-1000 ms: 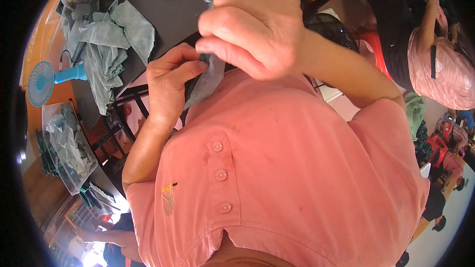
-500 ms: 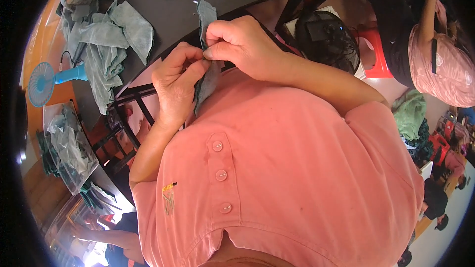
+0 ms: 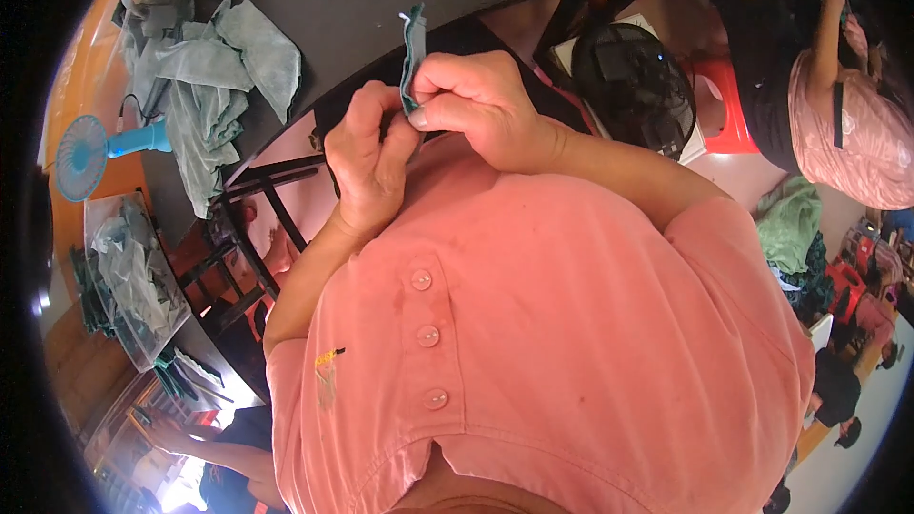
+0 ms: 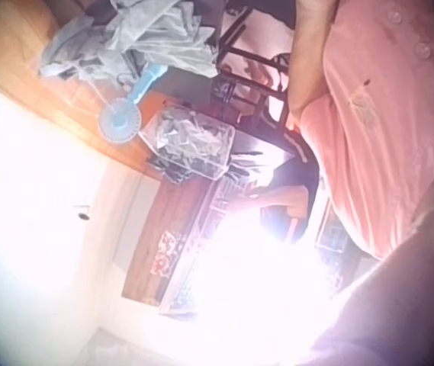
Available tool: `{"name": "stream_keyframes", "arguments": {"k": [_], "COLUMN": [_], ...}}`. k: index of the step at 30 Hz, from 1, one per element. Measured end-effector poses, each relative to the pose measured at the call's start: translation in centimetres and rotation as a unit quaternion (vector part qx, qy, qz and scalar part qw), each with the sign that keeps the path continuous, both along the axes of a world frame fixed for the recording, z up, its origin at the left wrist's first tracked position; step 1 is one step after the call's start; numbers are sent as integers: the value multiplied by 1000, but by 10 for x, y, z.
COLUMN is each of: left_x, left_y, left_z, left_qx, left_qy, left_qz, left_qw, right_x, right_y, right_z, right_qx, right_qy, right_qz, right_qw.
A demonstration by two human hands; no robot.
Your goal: Turning green fabric strips inside out using hands and a wooden stick.
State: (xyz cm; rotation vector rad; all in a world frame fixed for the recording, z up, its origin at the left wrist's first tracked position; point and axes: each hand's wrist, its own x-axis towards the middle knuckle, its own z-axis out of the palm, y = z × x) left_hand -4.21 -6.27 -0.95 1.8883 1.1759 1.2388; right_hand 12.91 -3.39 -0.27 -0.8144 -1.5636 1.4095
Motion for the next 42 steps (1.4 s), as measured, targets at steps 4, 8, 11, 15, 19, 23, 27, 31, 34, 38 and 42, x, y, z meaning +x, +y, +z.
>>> {"name": "stream_keyframes", "arguments": {"k": [4, 8, 11, 15, 19, 23, 27, 31, 34, 38, 42], "left_x": [-1, -5, -2, -6, -3, -1, -5, -7, -7, -6, -3], "left_y": [-1, -3, -7, -7, -8, -15, -20, -11, -8, -4, 0], "left_z": [-4, -5, -1, -8, 0, 1, 1, 8, 8, 1, -11], "left_qx": [7, -71, -168, -275, -285, -250, -198, -147, -223, -255, -110], "left_qy": [42, 36, -19, -126, -145, -179, -102, -59, -126, -157, -22], "left_qz": [0, -30, -28, -20, -8, -16, 8, 12, 12, 31, -8], "left_qw": [999, 996, 985, 953, 947, 951, 975, 987, 967, 954, 994], "right_x": [1, 0, 0, 3, 1, -8, 6, 4, 1, 4, 13], "right_y": [-2, -2, 1, 2, 7, 19, 39, 39, 38, 37, 34], "right_z": [-5, -13, -16, -14, -10, 17, 11, 7, 6, 11, 4], "right_qx": [25, 35, 46, 41, 239, 413, 381, 450, 460, 519, 544], "right_qy": [-3, -22, -39, -63, -96, -145, -238, -207, -196, -195, -193], "right_qz": [-15, -8, 15, 41, 8, -5, 128, 77, 57, 35, 21], "right_qw": [1000, 999, 998, 996, 966, 899, 884, 865, 864, 831, 816]}}
